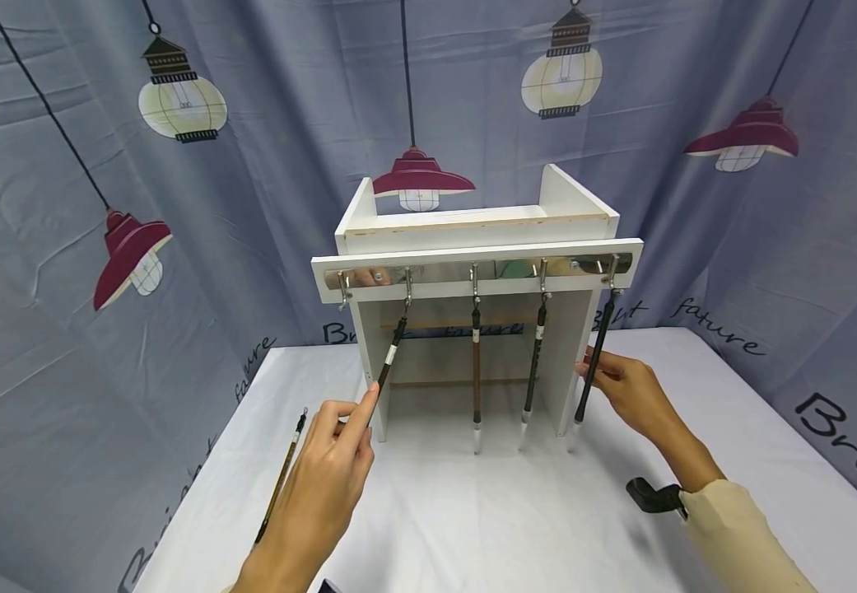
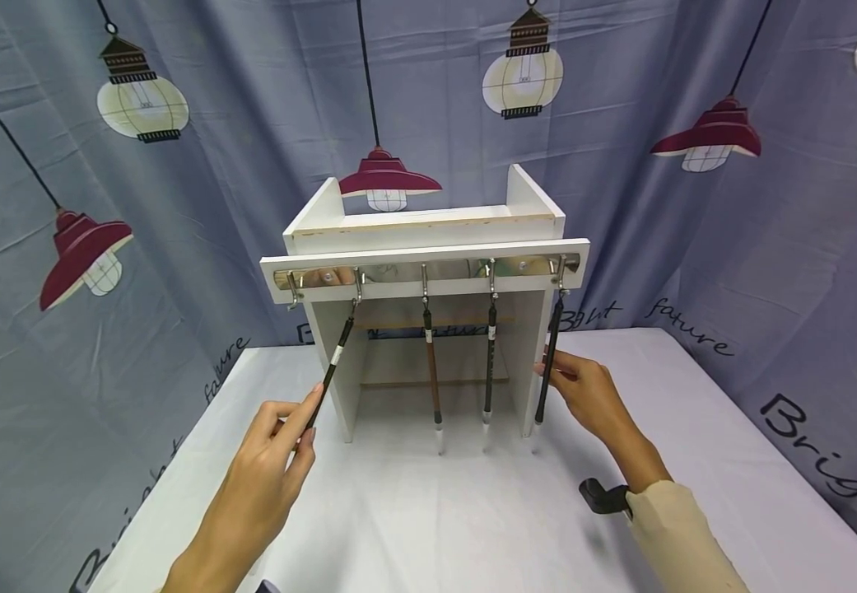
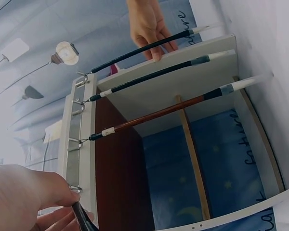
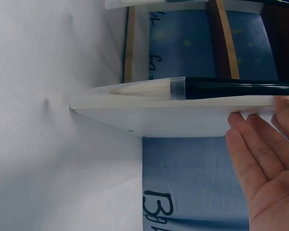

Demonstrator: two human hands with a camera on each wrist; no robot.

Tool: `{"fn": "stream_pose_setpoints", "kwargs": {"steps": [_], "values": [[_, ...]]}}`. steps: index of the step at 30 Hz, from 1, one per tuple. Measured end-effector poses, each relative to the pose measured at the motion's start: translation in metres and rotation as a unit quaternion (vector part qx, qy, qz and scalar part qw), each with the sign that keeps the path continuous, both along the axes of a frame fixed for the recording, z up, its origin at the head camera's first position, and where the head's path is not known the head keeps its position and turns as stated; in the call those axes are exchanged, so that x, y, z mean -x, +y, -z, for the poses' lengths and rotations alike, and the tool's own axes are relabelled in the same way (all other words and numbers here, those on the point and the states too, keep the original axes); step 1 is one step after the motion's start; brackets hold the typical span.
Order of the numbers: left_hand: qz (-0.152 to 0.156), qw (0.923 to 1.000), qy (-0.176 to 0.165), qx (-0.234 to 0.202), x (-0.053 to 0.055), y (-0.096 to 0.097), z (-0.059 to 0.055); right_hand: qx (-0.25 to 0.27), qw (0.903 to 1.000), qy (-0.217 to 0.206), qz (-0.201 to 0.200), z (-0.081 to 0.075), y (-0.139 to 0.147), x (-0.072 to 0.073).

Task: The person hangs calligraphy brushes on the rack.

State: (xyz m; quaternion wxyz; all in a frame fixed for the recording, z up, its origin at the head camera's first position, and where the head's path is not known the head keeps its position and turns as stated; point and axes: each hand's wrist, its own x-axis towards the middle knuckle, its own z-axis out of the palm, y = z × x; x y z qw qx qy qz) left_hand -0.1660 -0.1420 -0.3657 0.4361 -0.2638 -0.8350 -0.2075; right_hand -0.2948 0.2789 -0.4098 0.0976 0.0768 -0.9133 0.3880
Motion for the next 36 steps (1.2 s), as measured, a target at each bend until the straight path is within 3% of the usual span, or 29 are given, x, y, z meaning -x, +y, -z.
{"fn": "stream_pose_setpoints", "kwargs": {"steps": [11,36], "values": [[0.0,0.9999,0.014,-0.009,0.0024,0.003,0.0012,0.0,1.0,0.004,0.002,0.0,0.0006,-0.0007],[-0.011,0.9999,-0.007,-0.01,0.0036,0.0074,-0.0031,0.008,1.0,0.004,0.003,0.0008,-0.0006,-0.0012]]}}
